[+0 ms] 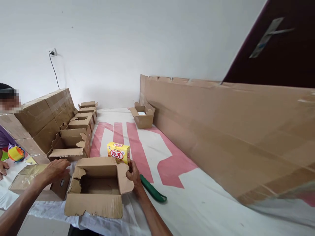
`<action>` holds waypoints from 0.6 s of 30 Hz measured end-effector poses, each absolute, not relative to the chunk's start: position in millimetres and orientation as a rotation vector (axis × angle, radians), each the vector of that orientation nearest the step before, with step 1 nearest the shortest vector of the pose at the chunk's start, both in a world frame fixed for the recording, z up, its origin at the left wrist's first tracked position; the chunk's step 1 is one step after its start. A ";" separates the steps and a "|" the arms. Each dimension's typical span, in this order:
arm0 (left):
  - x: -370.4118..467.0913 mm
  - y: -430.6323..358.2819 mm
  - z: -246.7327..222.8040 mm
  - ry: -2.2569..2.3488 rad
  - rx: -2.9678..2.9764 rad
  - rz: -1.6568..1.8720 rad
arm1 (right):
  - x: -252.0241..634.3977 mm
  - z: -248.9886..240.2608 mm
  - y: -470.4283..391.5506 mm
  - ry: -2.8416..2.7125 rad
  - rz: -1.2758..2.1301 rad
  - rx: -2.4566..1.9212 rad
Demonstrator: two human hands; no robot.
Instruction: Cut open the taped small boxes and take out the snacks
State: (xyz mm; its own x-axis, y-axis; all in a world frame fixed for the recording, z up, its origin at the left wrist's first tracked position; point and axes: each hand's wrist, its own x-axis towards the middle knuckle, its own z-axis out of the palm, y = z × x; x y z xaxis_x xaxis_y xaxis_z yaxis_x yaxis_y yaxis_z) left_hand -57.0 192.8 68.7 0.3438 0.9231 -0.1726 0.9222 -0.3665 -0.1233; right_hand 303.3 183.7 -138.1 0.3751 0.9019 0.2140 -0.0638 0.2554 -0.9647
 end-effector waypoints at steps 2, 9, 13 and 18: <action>-58.1 192.0 67.0 -1.736 -2.515 0.475 | 304.6 -140.3 182.3 -0.967 0.815 -1.113; -79.5 180.1 64.0 -1.876 -2.613 0.599 | 306.2 -136.2 178.3 -0.969 0.812 -1.102; -89.0 205.3 62.0 -1.963 -2.834 0.512 | 305.4 -134.9 175.8 -0.972 0.832 -1.108; -90.2 261.0 40.8 -1.892 -2.859 0.578 | 304.1 -135.0 174.3 -0.994 0.856 -1.093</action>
